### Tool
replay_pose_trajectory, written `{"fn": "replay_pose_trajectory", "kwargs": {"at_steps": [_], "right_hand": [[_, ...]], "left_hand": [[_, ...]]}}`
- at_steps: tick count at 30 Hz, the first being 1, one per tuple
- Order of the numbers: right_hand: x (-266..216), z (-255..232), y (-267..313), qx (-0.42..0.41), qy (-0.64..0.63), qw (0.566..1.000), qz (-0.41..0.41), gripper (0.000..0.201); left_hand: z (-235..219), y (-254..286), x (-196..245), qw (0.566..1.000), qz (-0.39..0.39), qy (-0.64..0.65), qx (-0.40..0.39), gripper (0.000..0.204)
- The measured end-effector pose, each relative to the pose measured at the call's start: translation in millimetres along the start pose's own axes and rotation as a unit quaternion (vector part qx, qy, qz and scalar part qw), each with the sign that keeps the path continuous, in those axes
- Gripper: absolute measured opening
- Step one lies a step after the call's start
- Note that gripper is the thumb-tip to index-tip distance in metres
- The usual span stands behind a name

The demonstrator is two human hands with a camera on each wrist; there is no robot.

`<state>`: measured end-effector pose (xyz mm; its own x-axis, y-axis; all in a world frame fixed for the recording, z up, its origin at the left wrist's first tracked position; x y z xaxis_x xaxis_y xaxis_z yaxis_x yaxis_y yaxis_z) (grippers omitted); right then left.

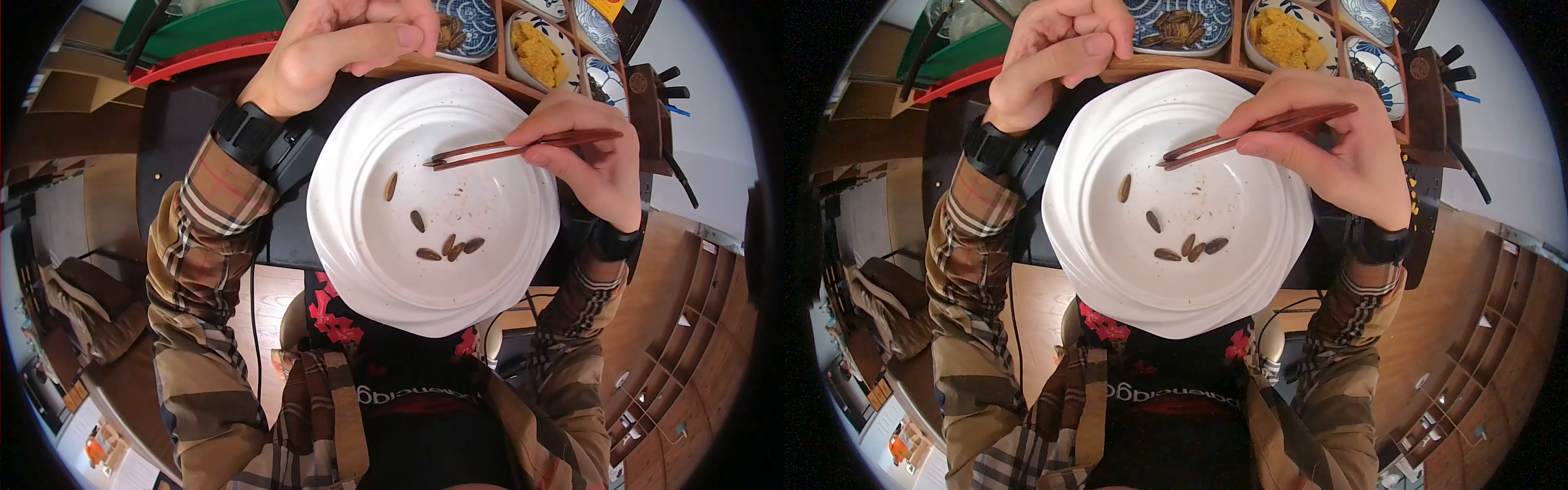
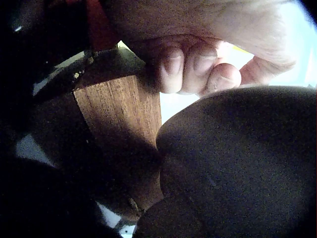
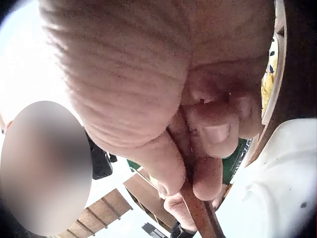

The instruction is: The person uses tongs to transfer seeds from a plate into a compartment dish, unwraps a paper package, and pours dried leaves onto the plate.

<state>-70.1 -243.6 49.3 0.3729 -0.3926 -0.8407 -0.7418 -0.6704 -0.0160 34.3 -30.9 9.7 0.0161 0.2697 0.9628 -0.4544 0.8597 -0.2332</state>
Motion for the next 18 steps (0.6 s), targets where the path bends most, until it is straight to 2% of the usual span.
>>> {"fn": "replay_pose_trajectory", "kwargs": {"at_steps": [4,7,8,10,11,14,18], "right_hand": [[2.0,-7.9,6.7,0.041,0.018,0.998,-0.040,0.014],[7.6,-20.0,20.6,0.186,-0.012,0.981,-0.049,0.016],[8.9,-19.6,21.3,0.186,-0.012,0.981,-0.049,0.016],[15.3,-27.6,27.6,0.285,-0.024,0.958,-0.024,0.018],[17.3,-28.3,26.1,0.307,0.001,0.951,-0.034,0.019],[14.9,-27.8,21.2,0.351,0.036,0.935,-0.017,0.021],[20.6,-27.8,25.2,0.340,0.055,0.938,0.044,0.025]], "left_hand": [[1.0,0.1,1.9,1.000,0.014,0.015,-0.015,0.011],[-0.3,0.9,-0.7,1.000,0.012,0.012,-0.010,0.011],[0.1,0.9,-0.3,1.000,0.012,0.012,-0.010,0.011],[0.7,1.0,0.7,1.000,0.011,0.008,-0.004,0.010],[0.8,0.8,1.2,1.000,0.012,0.008,-0.005,0.010],[0.3,1.1,1.0,1.000,0.002,0.008,-0.004,0.011],[0.7,1.6,3.0,1.000,-0.004,-0.004,0.000,0.011]]}}
Point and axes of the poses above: each hand's wrist, its own y-axis away from the middle knuckle, its own z-axis out of the palm, x = y × z, the point moved 5 cm from there along -y, towards the middle knuckle, and after that the axes turned 13 degrees about -x, right-handed, at the moved point
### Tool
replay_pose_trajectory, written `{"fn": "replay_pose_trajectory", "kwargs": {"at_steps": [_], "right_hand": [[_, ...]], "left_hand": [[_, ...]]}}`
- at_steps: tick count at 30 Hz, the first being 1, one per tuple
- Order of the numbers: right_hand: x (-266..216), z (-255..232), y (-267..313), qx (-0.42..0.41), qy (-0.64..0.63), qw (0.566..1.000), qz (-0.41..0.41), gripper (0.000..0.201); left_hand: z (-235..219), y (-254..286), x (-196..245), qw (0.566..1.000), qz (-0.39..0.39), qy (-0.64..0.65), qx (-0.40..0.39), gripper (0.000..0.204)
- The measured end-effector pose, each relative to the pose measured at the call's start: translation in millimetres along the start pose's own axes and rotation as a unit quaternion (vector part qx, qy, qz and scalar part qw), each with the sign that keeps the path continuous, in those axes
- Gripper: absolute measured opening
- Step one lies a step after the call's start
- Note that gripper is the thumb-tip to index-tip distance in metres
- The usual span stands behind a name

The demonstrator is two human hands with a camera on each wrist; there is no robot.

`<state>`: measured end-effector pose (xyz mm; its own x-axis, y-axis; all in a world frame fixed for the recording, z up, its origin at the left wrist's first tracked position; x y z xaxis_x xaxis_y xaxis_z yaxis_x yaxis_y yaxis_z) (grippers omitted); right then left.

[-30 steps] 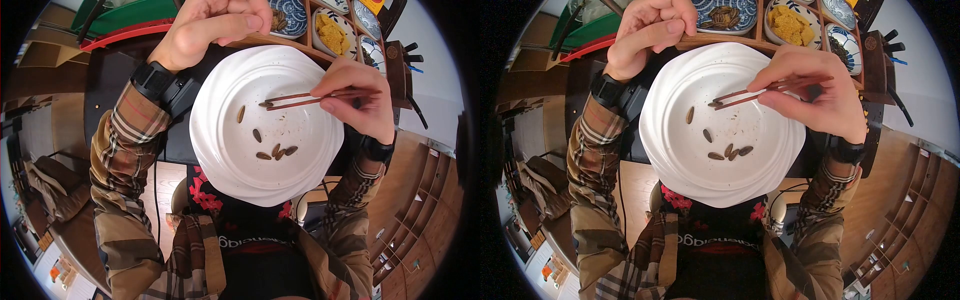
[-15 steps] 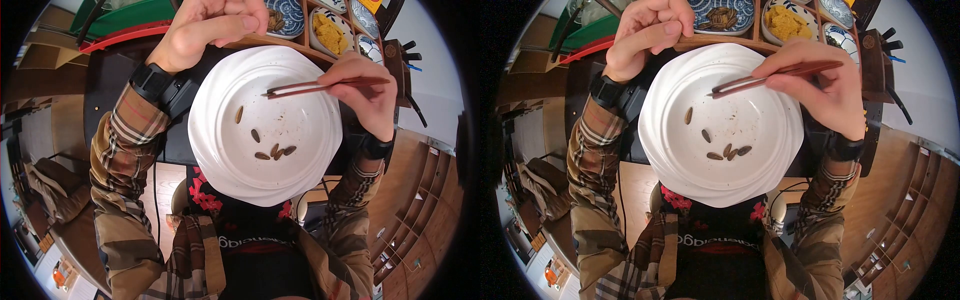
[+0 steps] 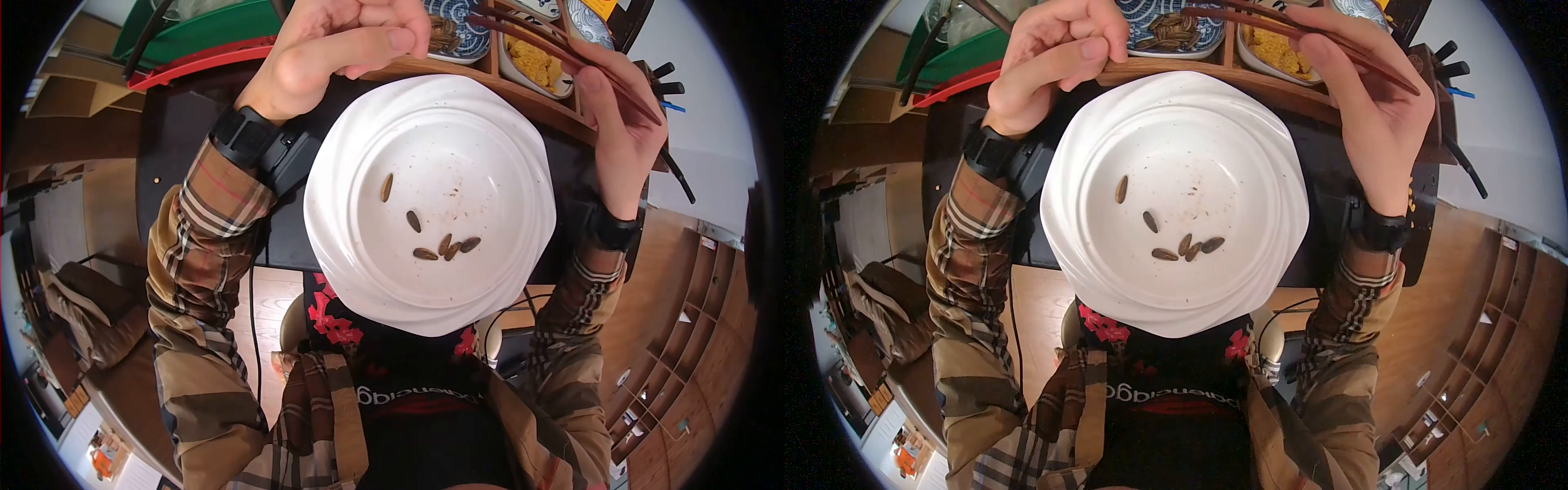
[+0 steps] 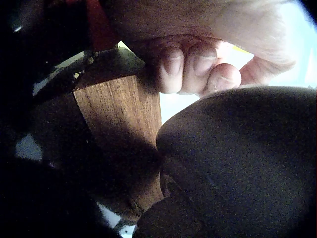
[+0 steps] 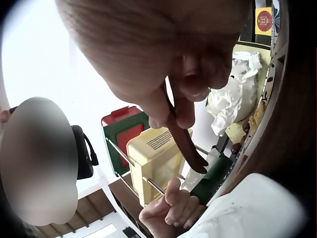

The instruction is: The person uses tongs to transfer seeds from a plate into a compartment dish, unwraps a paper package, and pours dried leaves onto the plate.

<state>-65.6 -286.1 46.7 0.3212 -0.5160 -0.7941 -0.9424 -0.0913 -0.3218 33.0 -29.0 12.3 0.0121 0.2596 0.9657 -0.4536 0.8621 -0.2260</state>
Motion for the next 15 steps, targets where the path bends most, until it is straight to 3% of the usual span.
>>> {"fn": "replay_pose_trajectory", "kwargs": {"at_steps": [2,6,9,12,13,15], "right_hand": [[-6.7,3.9,-3.0,0.012,-0.038,0.998,-0.042,0.021],[0.7,-6.1,2.3,-0.052,-0.113,0.992,-0.006,0.016],[-23.1,17.9,-1.1,-0.275,-0.125,0.947,-0.112,0.015],[-37.3,38.0,1.2,-0.376,-0.111,0.916,-0.088,0.023],[-37.3,39.6,-0.6,-0.376,-0.112,0.916,-0.088,0.023],[-41.5,46.1,1.9,-0.434,-0.065,0.885,-0.155,0.032]], "left_hand": [[-0.5,-0.5,-0.3,1.000,-0.003,-0.004,0.003,0.011],[-0.6,-0.2,-1.5,1.000,0.005,0.003,-0.001,0.012],[-1.3,-0.9,-2.3,1.000,0.004,0.003,-0.002,0.012],[-0.8,-2.3,-0.3,1.000,0.011,0.005,-0.008,0.012],[-0.2,-2.9,0.8,1.000,0.016,0.008,-0.013,0.012],[1.3,-3.5,0.6,1.000,0.014,0.009,-0.009,0.012]]}}
Point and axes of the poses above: each hand's wrist, its own y-axis away from the middle knuckle, its own z-axis out of the palm, x = y × z, the point moved 5 cm from there along -y, towards the middle knuckle, and after that the axes turned 13 degrees about -x, right-handed, at the moved point
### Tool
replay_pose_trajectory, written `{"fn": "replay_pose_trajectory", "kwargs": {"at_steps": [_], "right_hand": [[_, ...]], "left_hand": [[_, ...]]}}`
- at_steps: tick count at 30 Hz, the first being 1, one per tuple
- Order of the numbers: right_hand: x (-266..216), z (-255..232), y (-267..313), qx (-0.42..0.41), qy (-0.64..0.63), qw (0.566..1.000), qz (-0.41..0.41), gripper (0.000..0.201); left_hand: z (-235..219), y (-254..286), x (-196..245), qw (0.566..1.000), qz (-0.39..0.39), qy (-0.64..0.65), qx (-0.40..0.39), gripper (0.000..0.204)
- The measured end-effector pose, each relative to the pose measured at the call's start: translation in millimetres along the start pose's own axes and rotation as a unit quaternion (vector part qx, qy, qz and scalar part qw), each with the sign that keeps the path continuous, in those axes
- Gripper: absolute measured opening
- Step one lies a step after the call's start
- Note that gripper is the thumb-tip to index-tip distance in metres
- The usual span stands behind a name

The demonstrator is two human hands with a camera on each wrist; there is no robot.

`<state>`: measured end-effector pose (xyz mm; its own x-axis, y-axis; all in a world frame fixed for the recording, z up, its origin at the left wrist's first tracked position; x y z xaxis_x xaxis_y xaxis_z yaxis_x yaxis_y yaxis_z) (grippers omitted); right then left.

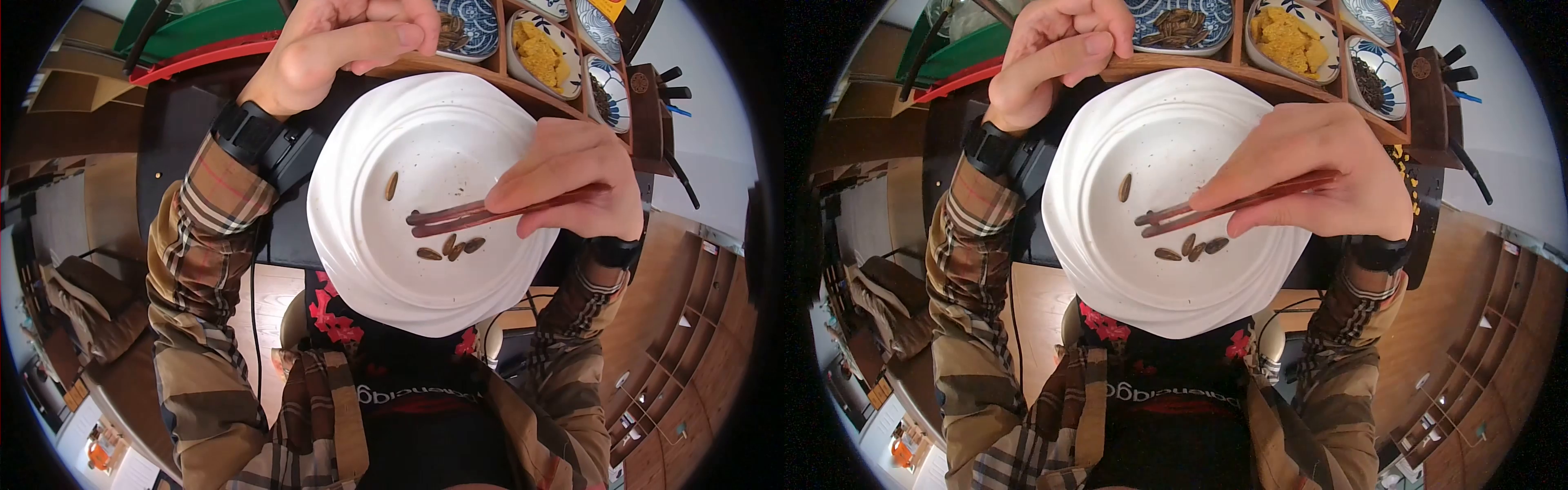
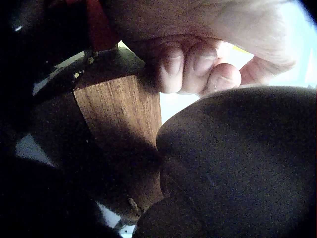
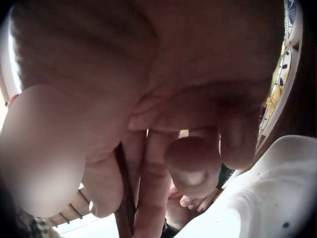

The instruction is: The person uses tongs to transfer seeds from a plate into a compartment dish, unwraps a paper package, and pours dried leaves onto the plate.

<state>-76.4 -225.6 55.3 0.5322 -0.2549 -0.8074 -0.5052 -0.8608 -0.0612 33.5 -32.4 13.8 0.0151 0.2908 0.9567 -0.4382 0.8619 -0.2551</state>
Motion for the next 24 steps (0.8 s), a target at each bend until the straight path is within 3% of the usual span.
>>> {"fn": "replay_pose_trajectory", "kwargs": {"at_steps": [4,7,9,12,15,24], "right_hand": [[1.8,-0.6,1.5,-0.008,0.017,0.999,0.040,0.029],[4.7,-3.9,7.1,0.034,0.018,0.996,0.081,0.020],[12.3,-9.0,14.9,0.128,-0.018,0.984,0.122,0.017],[12.3,-13.5,17.3,0.158,0.021,0.983,0.088,0.013],[11.8,-18.4,24.3,0.163,-0.008,0.986,0.033,0.009],[7.5,-12.3,15.6,0.083,-0.001,0.996,0.039,0.007]], "left_hand": [[-1.9,0.5,-0.7,1.000,-0.018,-0.012,0.010,0.012],[-2.4,-0.2,-1.8,1.000,-0.008,-0.015,0.006,0.012],[-2.4,-0.1,-1.9,1.000,-0.001,-0.008,0.002,0.012],[-1.2,0.9,-1.9,1.000,0.003,-0.005,0.000,0.012],[-0.7,0.5,-2.0,1.000,0.006,0.000,0.002,0.011],[-1.9,0.6,-2.8,1.000,-0.005,-0.001,0.002,0.009]]}}
Point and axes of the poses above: each hand's wrist, its own y-axis away from the middle knuckle, its own z-axis out of the palm, x = y × z, the point moved 5 cm from there along -y, towards the middle knuckle, and after that the axes turned 13 degrees about -x, right-handed, at the moved point
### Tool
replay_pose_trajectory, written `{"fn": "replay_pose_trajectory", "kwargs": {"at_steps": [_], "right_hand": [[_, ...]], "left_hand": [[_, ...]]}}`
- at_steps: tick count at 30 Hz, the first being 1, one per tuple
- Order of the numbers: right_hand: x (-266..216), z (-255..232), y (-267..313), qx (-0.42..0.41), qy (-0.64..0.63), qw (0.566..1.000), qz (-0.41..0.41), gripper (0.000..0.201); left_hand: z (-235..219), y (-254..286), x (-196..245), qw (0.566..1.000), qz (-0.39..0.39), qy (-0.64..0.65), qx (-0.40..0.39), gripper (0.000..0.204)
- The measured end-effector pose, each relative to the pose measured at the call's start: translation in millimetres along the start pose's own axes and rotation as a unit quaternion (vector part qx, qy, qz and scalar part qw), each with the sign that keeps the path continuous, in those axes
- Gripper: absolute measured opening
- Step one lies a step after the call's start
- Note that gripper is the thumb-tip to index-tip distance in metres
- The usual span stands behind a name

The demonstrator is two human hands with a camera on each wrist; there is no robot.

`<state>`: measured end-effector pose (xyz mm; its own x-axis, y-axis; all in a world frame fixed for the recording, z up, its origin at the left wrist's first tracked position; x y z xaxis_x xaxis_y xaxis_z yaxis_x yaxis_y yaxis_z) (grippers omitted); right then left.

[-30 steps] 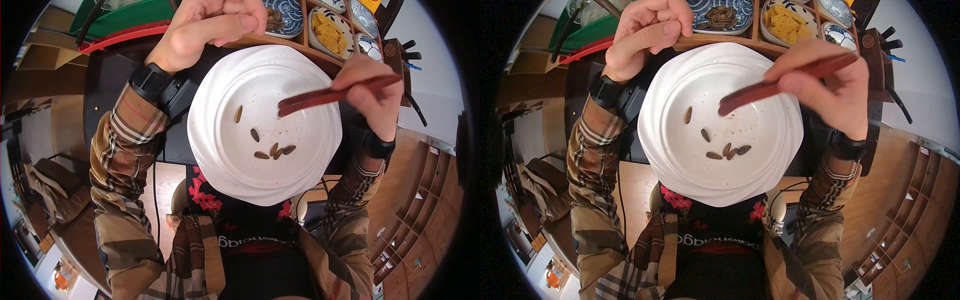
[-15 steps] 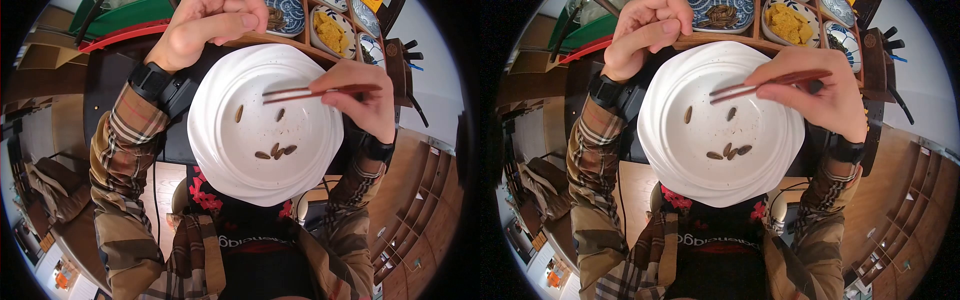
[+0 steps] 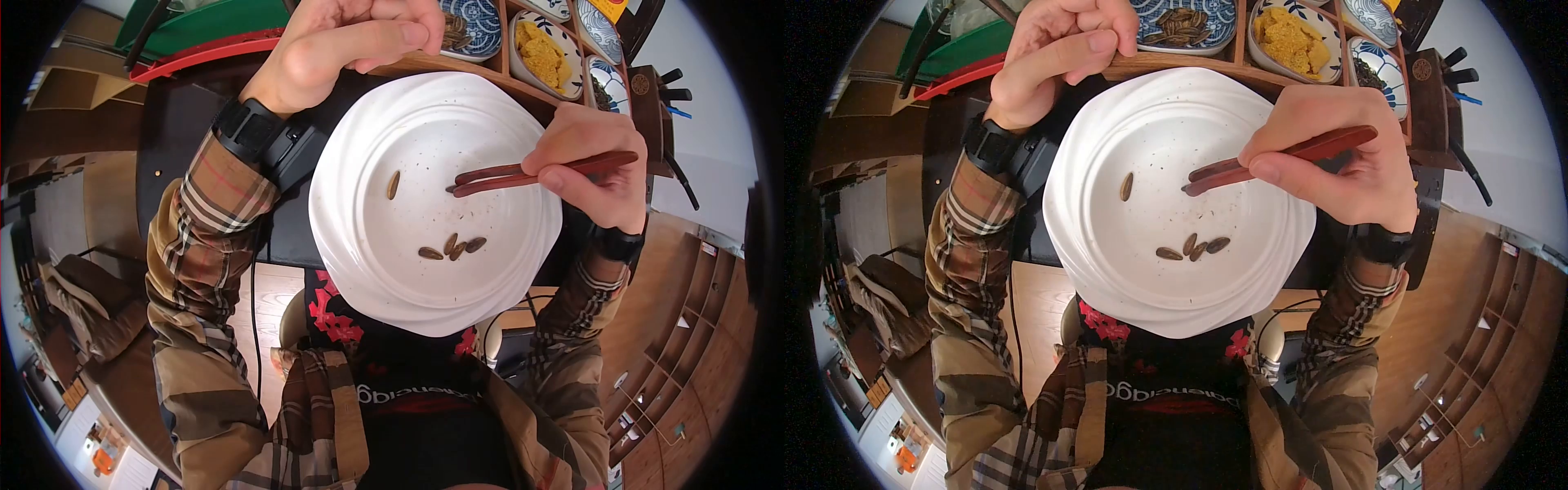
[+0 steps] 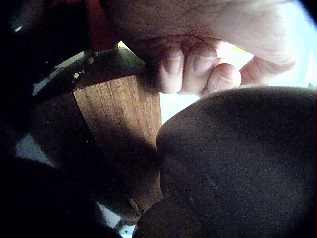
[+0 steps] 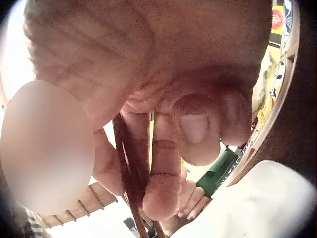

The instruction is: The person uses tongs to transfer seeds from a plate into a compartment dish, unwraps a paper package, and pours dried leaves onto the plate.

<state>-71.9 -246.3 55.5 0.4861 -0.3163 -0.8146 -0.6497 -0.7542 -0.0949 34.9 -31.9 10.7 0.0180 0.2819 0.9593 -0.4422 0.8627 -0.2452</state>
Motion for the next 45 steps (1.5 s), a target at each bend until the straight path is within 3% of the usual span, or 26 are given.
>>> {"fn": "replay_pose_trajectory", "kwargs": {"at_steps": [13,15,24,39,45], "right_hand": [[1.6,-1.6,0.1,0.038,0.030,0.998,0.027,0.007],[2.1,-7.8,6.3,0.079,0.028,0.996,-0.012,0.007],[-3.1,-2.3,3.4,0.050,0.008,0.998,0.032,0.003],[-7.2,1.1,1.4,0.019,0.039,0.999,0.026,0.007],[-5.1,-1.7,1.5,0.053,0.031,0.998,0.034,0.012]], "left_hand": [[-0.6,0.0,0.5,1.000,-0.003,-0.015,0.003,0.011],[-0.8,0.0,0.1,1.000,-0.002,-0.010,0.002,0.010],[0.6,-0.9,0.1,1.000,0.009,0.015,0.001,0.007],[1.2,-2.6,2.1,1.000,0.009,0.005,-0.005,0.009],[0.0,-1.3,0.8,1.000,-0.002,-0.004,-0.002,0.010]]}}
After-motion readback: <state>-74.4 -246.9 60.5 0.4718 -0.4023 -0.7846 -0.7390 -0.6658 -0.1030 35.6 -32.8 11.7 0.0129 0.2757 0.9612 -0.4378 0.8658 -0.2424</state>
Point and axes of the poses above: each hand's wrist, its own y-axis away from the middle knuckle, its own z-axis out of the palm, x = y × z, the point moved 5 cm from there along -y, towards the middle knuckle, and after that the axes turned 13 degrees about -x, right-handed, at the moved point
